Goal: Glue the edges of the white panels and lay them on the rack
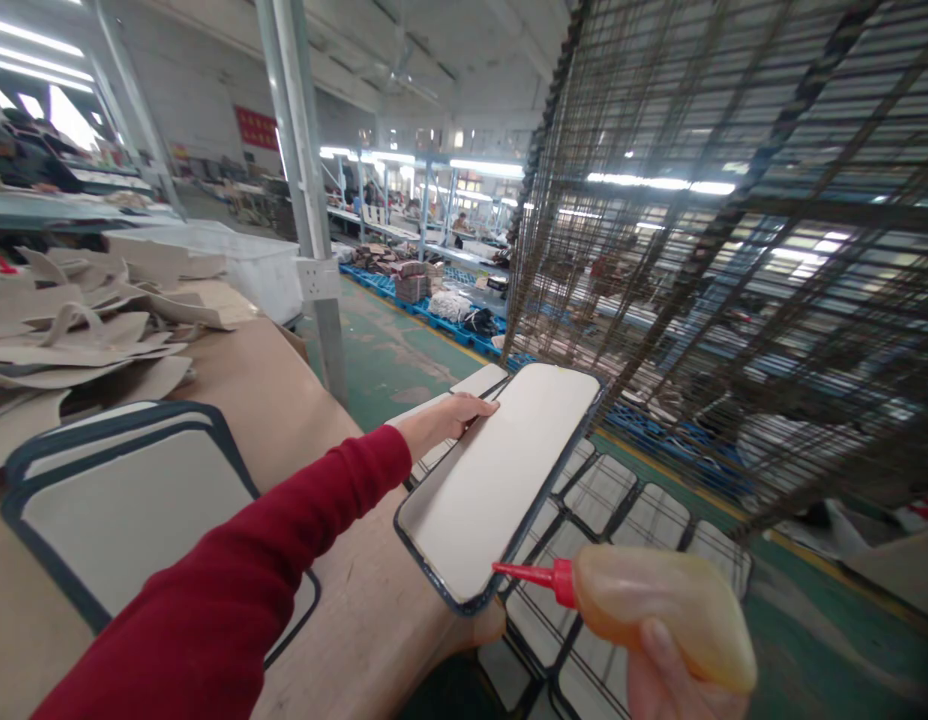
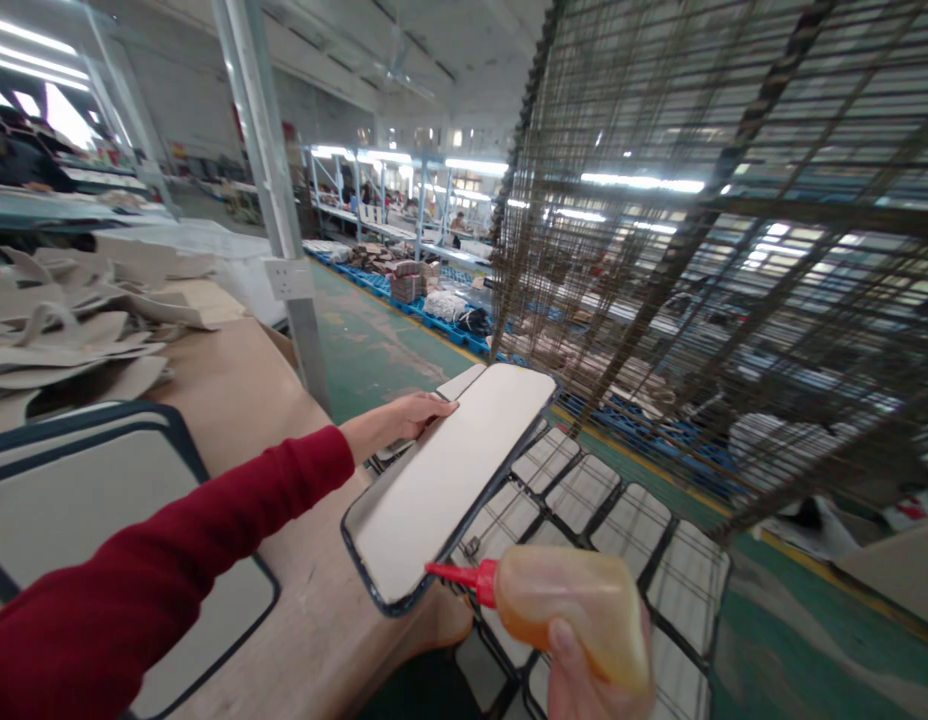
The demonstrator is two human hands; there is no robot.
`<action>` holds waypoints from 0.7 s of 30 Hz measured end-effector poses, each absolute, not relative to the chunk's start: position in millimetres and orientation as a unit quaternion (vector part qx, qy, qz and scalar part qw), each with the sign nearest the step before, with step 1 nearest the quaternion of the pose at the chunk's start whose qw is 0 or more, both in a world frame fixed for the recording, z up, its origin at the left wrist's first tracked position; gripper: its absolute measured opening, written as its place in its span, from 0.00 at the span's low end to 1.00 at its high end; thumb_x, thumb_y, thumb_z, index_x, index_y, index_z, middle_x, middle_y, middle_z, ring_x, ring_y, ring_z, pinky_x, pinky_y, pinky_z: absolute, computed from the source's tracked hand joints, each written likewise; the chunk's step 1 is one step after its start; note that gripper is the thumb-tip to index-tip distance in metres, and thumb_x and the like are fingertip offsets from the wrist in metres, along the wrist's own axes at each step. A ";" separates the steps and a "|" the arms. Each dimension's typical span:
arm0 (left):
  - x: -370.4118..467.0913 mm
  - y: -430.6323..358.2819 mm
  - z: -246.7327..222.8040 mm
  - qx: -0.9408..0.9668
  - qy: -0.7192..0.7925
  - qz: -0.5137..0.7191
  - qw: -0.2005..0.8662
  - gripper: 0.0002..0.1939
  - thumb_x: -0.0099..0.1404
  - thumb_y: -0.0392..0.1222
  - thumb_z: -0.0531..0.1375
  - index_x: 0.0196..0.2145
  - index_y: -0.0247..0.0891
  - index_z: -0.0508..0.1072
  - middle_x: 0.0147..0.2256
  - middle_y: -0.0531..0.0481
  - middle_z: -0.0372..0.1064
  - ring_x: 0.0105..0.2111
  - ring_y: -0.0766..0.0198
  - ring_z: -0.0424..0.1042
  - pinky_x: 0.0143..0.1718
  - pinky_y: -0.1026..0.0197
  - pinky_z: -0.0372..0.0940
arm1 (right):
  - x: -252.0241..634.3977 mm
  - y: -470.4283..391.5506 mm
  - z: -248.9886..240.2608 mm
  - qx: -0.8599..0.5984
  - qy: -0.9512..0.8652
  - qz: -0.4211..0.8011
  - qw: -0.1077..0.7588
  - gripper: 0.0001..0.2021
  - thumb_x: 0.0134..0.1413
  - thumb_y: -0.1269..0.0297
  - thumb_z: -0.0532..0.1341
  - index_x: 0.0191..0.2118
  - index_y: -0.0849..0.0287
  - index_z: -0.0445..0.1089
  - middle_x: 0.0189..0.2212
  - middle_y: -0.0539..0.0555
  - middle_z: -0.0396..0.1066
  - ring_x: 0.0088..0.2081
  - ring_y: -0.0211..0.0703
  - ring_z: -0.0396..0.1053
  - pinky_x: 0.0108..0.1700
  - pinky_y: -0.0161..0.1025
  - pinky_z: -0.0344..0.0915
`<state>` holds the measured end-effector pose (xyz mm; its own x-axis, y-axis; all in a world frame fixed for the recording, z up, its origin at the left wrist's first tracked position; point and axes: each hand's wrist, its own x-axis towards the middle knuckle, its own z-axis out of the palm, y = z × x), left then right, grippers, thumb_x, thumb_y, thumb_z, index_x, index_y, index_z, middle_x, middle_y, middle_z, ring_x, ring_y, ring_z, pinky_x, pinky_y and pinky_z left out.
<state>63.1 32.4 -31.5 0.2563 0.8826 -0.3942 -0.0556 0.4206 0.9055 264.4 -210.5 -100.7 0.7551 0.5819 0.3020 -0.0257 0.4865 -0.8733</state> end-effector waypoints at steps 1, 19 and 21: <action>63.6 34.6 -31.7 0.408 0.507 0.357 0.670 0.11 0.52 0.38 0.70 0.24 0.33 0.72 0.21 0.49 0.73 0.21 0.61 0.71 0.28 0.58 0.69 | 262.4 -210.1 -105.5 -0.464 -0.280 0.227 0.809 0.29 0.30 0.64 0.77 0.44 0.58 0.72 0.34 0.50 0.75 0.36 0.41 0.73 0.36 0.31 0.71; 58.2 -23.1 -38.1 0.524 0.419 0.473 0.572 0.23 0.42 0.58 0.71 0.28 0.35 0.75 0.24 0.52 0.73 0.26 0.62 0.70 0.27 0.65 0.60 | 292.2 -189.4 -105.2 -0.234 0.035 0.456 0.858 0.14 0.54 0.56 0.67 0.41 0.61 0.76 0.42 0.59 0.76 0.50 0.49 0.71 0.51 0.39 0.70; 57.8 -32.6 -38.7 0.521 0.407 0.455 0.596 0.23 0.44 0.57 0.71 0.29 0.36 0.75 0.25 0.51 0.74 0.27 0.62 0.71 0.28 0.65 0.62 | 295.7 -188.0 -106.9 -0.239 0.024 0.458 0.856 0.15 0.52 0.56 0.69 0.41 0.62 0.76 0.40 0.58 0.77 0.49 0.48 0.72 0.51 0.40 0.70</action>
<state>57.8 -32.6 -38.7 0.2535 0.9673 -0.0100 -0.1179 0.0412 0.9922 295.7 -188.0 -106.9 0.5792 0.7727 -0.2597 -0.7956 0.4664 -0.3868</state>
